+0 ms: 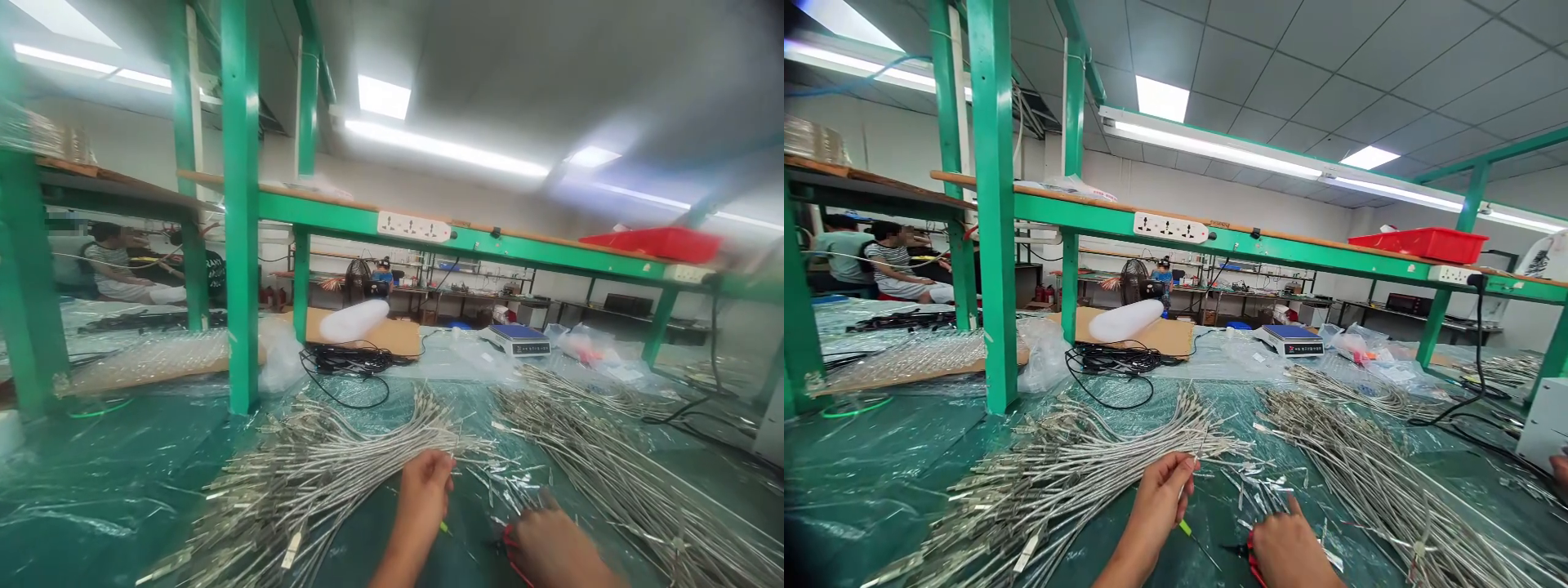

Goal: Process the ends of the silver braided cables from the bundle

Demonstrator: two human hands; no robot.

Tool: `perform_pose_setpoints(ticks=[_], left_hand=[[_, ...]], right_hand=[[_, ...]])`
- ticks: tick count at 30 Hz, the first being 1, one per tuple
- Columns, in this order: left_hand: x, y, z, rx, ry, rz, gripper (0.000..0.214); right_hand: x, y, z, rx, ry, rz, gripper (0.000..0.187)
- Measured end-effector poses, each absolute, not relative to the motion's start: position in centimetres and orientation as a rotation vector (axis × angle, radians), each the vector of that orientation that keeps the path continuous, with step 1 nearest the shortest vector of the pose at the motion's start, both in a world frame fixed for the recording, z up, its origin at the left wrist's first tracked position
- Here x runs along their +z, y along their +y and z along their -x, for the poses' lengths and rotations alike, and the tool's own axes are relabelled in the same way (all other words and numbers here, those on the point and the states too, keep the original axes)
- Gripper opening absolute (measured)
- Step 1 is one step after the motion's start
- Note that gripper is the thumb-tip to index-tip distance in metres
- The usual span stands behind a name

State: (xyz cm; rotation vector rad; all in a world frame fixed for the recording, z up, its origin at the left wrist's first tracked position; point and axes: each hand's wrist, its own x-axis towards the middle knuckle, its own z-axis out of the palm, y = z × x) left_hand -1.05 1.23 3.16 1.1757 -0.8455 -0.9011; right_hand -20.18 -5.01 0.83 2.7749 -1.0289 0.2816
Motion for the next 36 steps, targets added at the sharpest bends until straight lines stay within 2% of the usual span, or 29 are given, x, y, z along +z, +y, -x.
perform_pose_setpoints(ticks=[6,13,26,32,36], left_hand=[[3.1,1.3,1.0,-0.914,-0.836,-1.155,0.022],[2.1,0.7,0.7,-0.873,-0.817,-1.157,0.028],[3.0,1.6,0.4,-0.768,-0.848,-1.279,0.019],[2.7,1.8,0.9,-0.454,-1.032,-1.447,0.013],[2.1,1.4,0.3,-0.581,-0.903,-1.354,0.016]], right_hand=[[5.4,-4.6,17.1,0.845,-1.096,-2.995,0.010],[4.8,-4.7,13.1,1.368,-1.096,-3.120,0.015],[2.8,-5.8,11.7,1.595,-1.066,-3.287,0.024],[3.0,-5.4,12.0,1.660,-1.159,-3.464,0.026],[3.5,-5.5,12.5,1.636,-1.304,-3.483,0.031]])
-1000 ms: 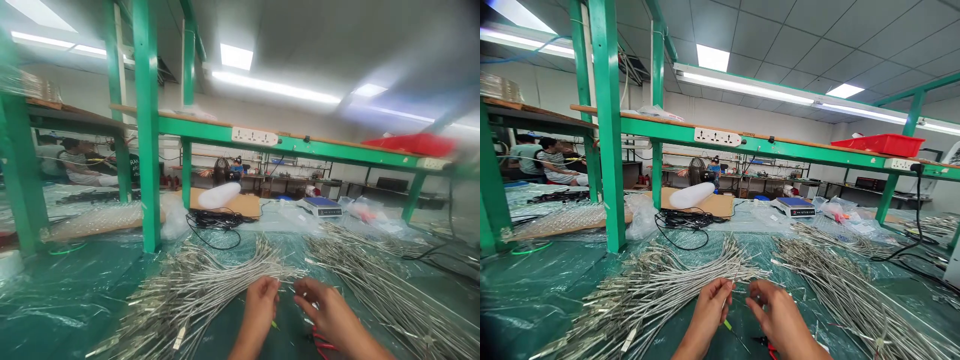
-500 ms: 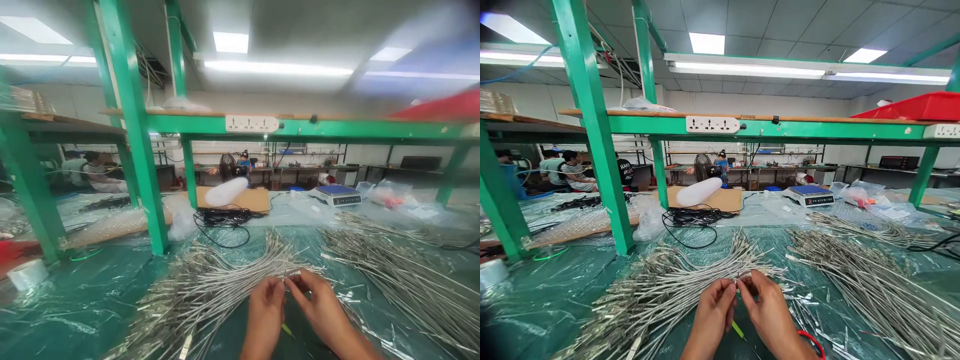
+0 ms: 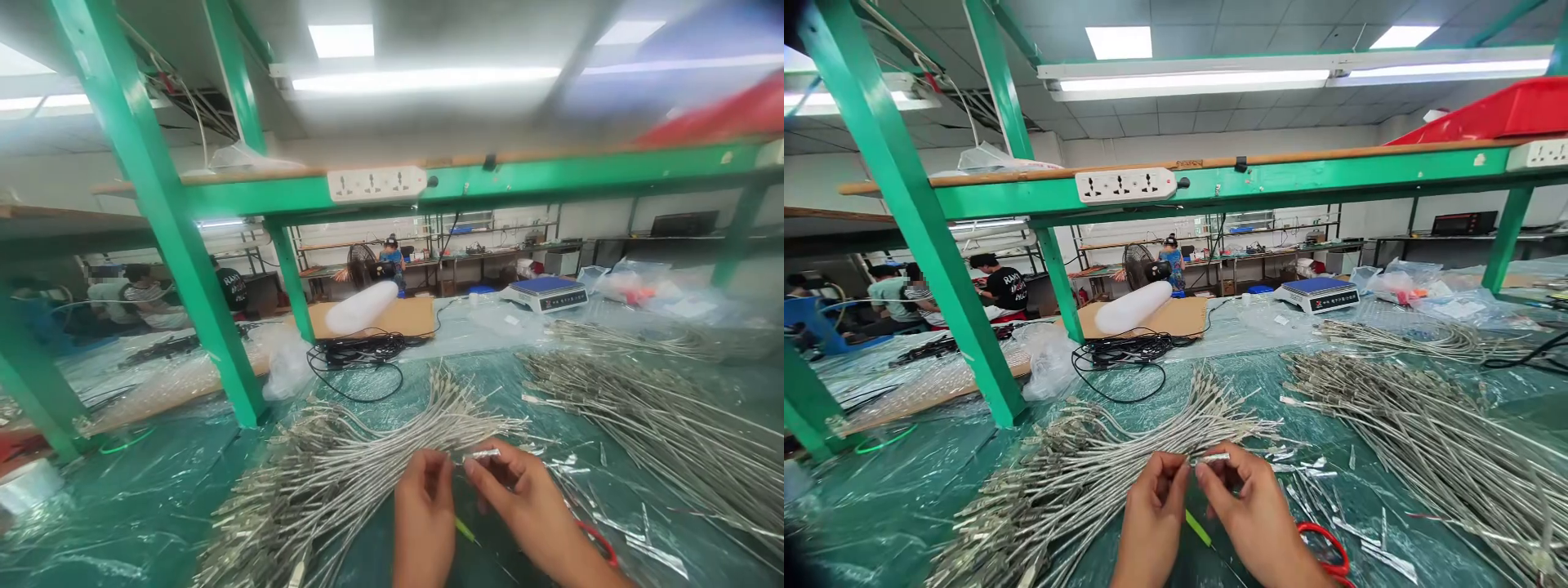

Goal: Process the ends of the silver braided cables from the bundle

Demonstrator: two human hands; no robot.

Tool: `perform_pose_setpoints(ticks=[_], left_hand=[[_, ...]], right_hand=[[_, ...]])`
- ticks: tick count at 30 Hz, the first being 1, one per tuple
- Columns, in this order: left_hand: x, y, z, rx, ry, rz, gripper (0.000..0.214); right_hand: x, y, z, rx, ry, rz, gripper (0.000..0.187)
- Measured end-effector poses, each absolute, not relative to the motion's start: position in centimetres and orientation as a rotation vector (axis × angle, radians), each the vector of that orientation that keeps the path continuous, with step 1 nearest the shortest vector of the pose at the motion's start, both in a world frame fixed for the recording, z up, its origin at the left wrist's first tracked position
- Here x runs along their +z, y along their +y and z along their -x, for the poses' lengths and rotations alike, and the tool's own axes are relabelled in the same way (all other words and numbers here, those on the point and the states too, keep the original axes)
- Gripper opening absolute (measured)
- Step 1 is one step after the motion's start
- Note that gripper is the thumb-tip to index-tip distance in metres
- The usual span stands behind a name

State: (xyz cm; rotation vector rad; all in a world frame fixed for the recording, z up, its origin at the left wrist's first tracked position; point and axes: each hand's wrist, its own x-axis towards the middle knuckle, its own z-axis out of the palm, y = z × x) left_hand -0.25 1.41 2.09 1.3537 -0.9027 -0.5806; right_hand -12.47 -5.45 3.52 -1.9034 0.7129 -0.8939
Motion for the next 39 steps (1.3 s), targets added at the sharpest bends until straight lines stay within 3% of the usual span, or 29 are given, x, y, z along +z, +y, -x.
perform_pose_setpoints(ticks=[8,15,21,27,33,39], left_hand=[[1.9,0.9,-1.3,-0.854,-0.799,-1.183,0.033],[1.9,0.7,-1.0,-1.011,-0.749,-1.063,0.039],[2.5,1.0,-0.4,-1.036,-0.750,-1.029,0.034],[2.0,0.9,-0.5,-0.953,-0.815,-1.112,0.040],[1.9,1.1,0.0,-0.853,-0.959,-1.214,0.045],[2.5,1.5,0.3,-0.887,-0.968,-1.245,0.045]], right_hand=[[2.1,-9.7,13.9,-0.827,0.931,2.167,0.029],[1.7,-11.8,15.8,-0.627,1.101,2.326,0.016],[2.1,-12.7,16.9,-0.572,1.181,2.317,0.032],[5.1,-9.9,16.0,-0.727,0.831,2.189,0.014],[5.4,-7.3,14.6,-0.772,0.478,1.643,0.034],[3.9,-7.8,13.8,-0.699,0.532,1.512,0.050]])
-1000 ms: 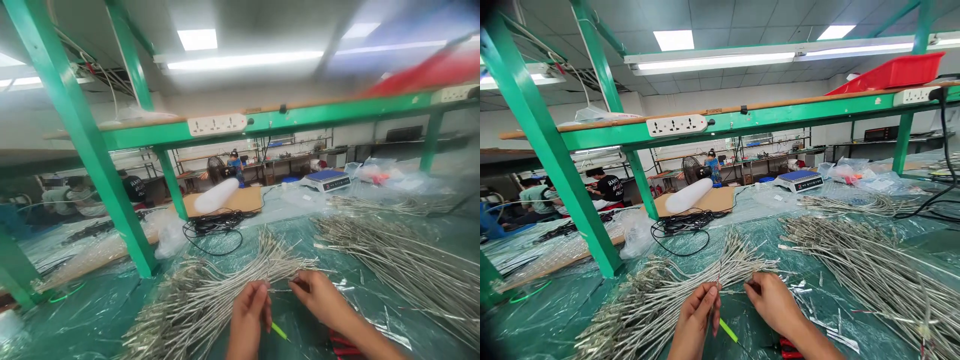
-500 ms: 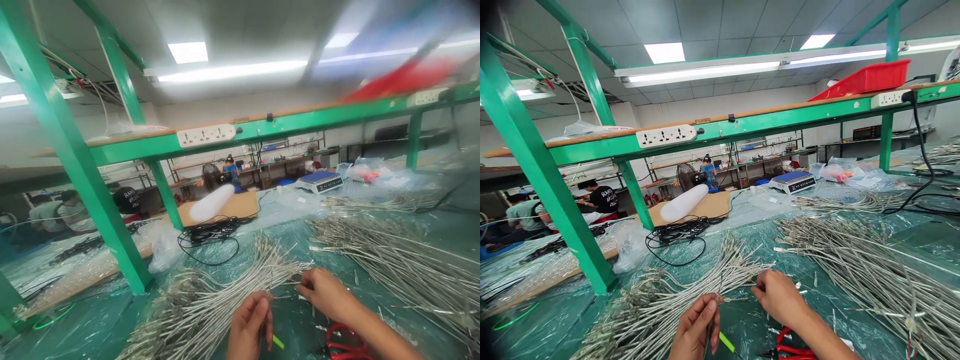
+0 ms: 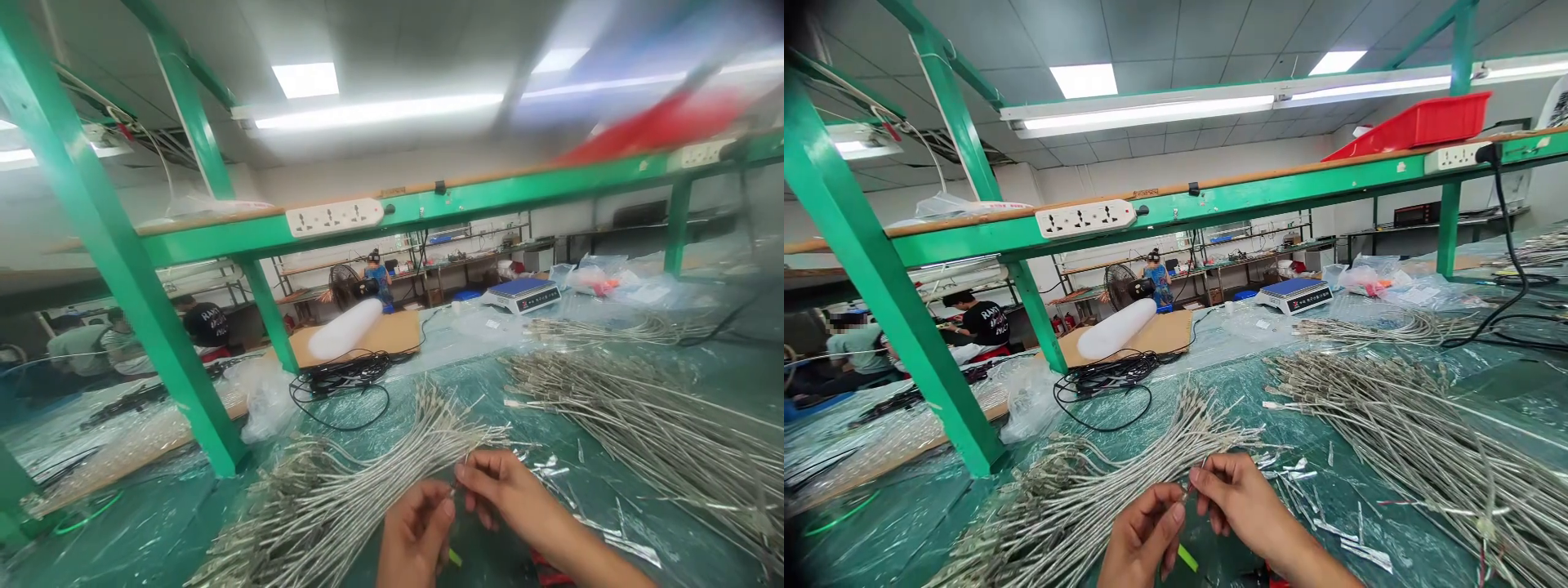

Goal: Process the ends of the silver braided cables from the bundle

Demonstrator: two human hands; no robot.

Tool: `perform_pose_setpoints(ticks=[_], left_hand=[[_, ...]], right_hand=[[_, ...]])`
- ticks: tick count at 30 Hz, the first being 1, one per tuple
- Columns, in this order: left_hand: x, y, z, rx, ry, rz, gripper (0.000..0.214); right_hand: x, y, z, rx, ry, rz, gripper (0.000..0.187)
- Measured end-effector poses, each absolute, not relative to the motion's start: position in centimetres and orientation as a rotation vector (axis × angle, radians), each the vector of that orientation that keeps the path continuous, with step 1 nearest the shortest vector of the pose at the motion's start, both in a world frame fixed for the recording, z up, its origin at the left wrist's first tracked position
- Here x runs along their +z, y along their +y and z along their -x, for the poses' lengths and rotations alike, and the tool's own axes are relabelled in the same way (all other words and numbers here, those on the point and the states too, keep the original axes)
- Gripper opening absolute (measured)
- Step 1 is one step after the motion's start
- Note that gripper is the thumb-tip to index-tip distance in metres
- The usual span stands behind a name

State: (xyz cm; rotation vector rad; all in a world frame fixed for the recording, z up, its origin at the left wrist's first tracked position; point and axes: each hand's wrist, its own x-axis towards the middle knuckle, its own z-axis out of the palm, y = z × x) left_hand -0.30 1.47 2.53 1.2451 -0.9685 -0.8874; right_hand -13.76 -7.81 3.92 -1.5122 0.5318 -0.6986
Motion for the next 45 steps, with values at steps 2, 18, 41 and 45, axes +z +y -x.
perform_pose_setpoints(ticks=[2,18,41,45], left_hand=[[2.5,1.5,0.3,-0.907,-0.976,-1.235,0.045],[2.7,1.4,0.6,-1.021,-0.816,-1.328,0.050],[3.7,2.3,1.5,-0.336,-1.170,-1.378,0.033],[3.6,2.1,0.8,-0.612,-0.953,-1.352,0.040]], right_hand=[[4.0,-7.7,13.7,-0.694,0.536,1.485,0.050],[3.7,-7.1,13.7,-0.668,0.466,1.505,0.049],[3.1,-6.2,13.1,-0.645,0.483,1.530,0.048],[3.4,-6.2,13.3,-0.639,0.522,1.685,0.033]])
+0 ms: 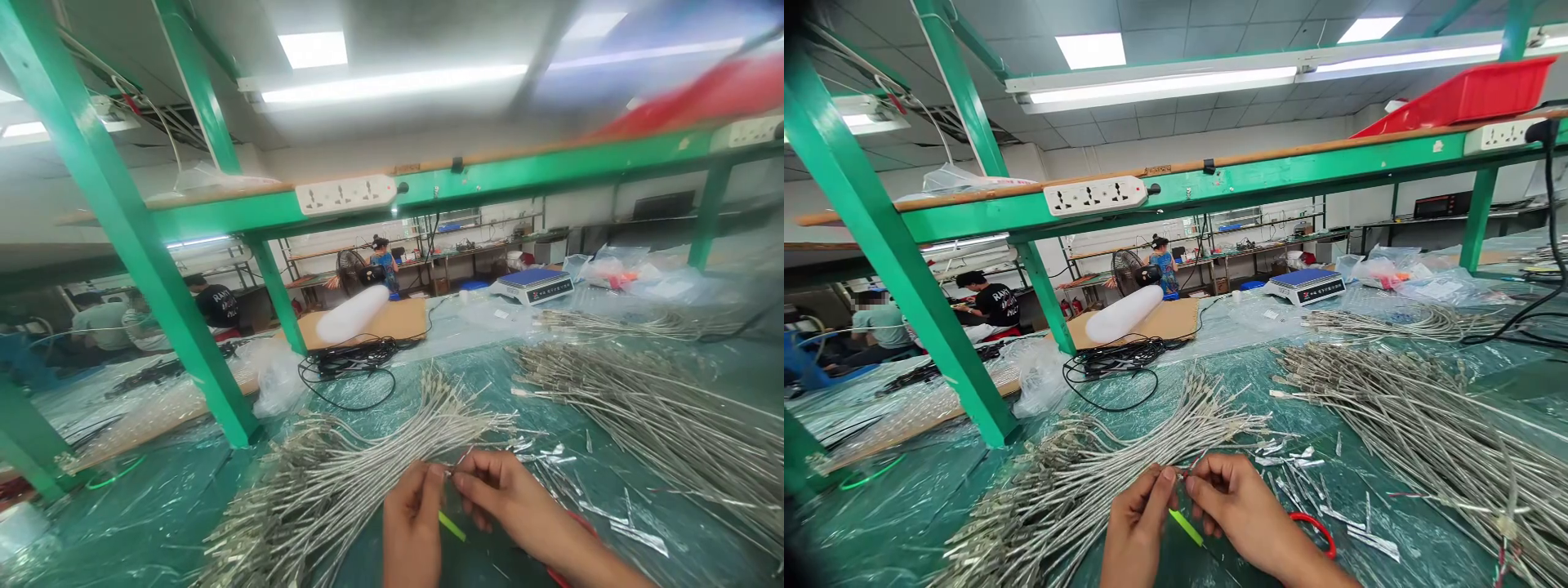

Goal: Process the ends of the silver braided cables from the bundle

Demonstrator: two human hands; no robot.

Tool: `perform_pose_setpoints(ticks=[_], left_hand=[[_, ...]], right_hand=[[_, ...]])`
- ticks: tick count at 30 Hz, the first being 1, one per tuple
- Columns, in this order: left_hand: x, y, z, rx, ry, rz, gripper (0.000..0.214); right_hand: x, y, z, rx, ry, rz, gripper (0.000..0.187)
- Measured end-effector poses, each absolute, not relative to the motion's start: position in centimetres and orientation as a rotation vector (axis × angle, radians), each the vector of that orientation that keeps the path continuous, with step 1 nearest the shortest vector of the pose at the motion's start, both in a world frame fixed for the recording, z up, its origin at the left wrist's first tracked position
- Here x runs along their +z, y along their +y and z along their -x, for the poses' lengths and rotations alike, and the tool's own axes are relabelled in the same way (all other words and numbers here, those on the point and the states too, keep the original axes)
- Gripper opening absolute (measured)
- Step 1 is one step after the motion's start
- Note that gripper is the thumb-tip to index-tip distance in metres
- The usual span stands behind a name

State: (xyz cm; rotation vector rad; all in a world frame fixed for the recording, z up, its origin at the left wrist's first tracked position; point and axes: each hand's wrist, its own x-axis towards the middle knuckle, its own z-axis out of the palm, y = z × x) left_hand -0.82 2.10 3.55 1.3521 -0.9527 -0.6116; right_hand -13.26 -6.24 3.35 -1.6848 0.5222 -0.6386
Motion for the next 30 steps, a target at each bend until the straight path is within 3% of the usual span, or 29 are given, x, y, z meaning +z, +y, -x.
perform_pose_setpoints(ticks=[4,12,16,21,30], left_hand=[[3.5,1.9,0.3,-0.888,-0.627,-1.227,0.041],[4.7,2.0,0.1,-1.105,-0.427,-1.033,0.034],[4.5,2.0,-0.1,-1.030,-0.469,-1.080,0.039],[4.2,2.0,0.1,-0.837,-0.574,-1.154,0.038],[4.5,2.4,0.2,-0.712,-0.779,-1.155,0.032]], right_hand=[[3.2,-6.0,13.5,-0.654,0.648,1.948,0.017],[3.6,-6.7,14.9,-0.504,0.787,2.410,0.011],[4.0,-8.0,17.9,-0.358,0.917,2.506,0.008],[3.3,-7.0,21.4,-0.153,1.104,2.611,0.019],[3.4,-5.6,22.1,-0.240,1.176,2.679,0.028]])
